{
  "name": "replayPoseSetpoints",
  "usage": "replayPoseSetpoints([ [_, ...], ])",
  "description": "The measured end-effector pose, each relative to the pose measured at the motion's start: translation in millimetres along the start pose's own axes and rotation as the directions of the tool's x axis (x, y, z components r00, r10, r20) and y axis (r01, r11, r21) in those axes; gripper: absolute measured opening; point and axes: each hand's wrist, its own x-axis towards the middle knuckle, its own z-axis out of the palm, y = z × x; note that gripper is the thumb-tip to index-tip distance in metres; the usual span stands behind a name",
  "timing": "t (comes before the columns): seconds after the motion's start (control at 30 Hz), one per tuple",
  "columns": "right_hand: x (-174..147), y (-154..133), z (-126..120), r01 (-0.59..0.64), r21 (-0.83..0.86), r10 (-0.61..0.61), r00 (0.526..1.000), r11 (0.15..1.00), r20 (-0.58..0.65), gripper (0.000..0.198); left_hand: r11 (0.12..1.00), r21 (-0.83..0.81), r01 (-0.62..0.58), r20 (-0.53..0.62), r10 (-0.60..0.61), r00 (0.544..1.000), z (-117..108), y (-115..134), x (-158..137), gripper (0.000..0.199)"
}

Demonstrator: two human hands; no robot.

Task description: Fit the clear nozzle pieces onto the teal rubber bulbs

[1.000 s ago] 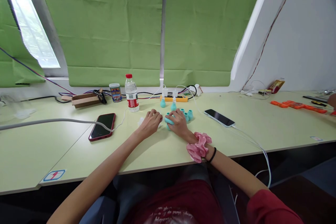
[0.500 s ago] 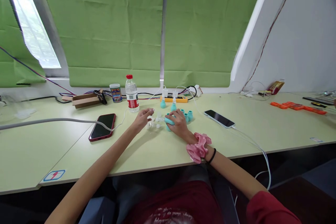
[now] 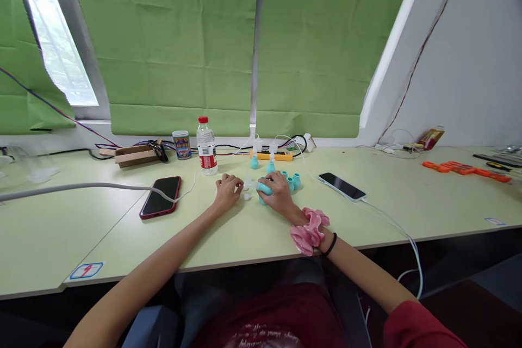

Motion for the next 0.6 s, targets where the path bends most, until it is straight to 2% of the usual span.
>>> replayPoseSetpoints([
  [0.17,-1,-2,1,0.077,0.041,-0.079,0.996,0.996,0.032,0.016,0.992,-0.119,-0.052,-0.001,0.052,0.999,-12,24,-5,0.031],
  [0.3,-2,-7,1,0.18,0.088,-0.187,0.98,0.98,0.074,0.012,0.985,-0.161,-0.062,0.048,0.07,0.996,-11,37,-10,0.034],
  [0.43,-2,-13,-1,0.234,0.121,-0.245,0.966,0.965,0.084,0.017,0.983,-0.179,-0.028,0.081,0.043,0.996,-7,38,-10,0.043],
  [0.6,-2,-16,-2,0.244,0.151,-0.256,0.964,0.958,0.068,0.022,0.973,-0.223,0.063,0.126,-0.036,0.991,-6,34,-6,0.048],
])
